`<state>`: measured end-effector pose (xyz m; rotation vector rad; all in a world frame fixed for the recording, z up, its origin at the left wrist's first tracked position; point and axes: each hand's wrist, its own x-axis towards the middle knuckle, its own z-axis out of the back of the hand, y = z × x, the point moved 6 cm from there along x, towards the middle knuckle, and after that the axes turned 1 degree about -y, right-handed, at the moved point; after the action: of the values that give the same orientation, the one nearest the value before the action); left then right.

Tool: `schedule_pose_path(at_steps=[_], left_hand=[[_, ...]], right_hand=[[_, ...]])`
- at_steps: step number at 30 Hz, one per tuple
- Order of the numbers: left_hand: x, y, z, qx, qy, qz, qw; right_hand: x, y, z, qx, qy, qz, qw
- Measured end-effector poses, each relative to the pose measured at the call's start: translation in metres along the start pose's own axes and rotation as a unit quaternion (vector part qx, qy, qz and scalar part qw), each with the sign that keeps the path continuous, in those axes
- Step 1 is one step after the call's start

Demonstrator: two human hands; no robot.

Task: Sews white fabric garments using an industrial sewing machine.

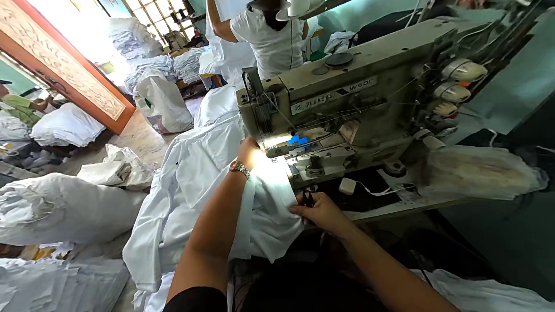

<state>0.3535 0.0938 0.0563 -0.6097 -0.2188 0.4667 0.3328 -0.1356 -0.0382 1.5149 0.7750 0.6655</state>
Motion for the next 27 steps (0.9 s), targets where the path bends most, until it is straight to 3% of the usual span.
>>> schedule_pose_path(at_steps=[2,9,12,16,20,22,24,26,27], left_hand=[[0.002,0.007,-0.004,-0.006,-0.019,-0.052,0.998],[0.005,0.009,-0.003,-0.035,-0.018,-0.034,0.999],[0.014,0.012,-0.002,-0.043,-0.034,-0.066,0.996],[0.025,0.002,0.01,0.023,-0.062,-0.09,0.994],[0.041,0.01,0.027,0.021,-0.196,-0.1,0.975],[0.014,0.015,0.04,-0.004,-0.231,-0.103,0.968],[-0.054,0.018,0.047,0.018,-0.245,-0.131,0.96],[-0.129,0.034,0.032,0.07,-0.247,-0.11,0.96],[-0.161,0.045,0.018,0.104,-0.212,-0.073,0.969]], right_hand=[[-0.003,-0.006,-0.004,0.013,-0.003,-0.001,1.0],[0.002,-0.024,-0.006,0.009,-0.032,0.019,0.999],[0.005,-0.036,-0.003,0.011,-0.04,0.018,0.999],[0.007,-0.033,-0.005,0.018,-0.044,0.022,0.999],[0.009,-0.032,-0.006,0.008,-0.042,0.034,0.999],[0.007,-0.031,-0.004,-0.006,-0.053,0.036,0.998],[-0.001,-0.027,0.0,-0.021,-0.12,0.072,0.99],[-0.011,-0.017,0.002,-0.082,-0.207,0.18,0.958],[-0.014,-0.007,-0.002,-0.11,-0.232,0.234,0.938]])
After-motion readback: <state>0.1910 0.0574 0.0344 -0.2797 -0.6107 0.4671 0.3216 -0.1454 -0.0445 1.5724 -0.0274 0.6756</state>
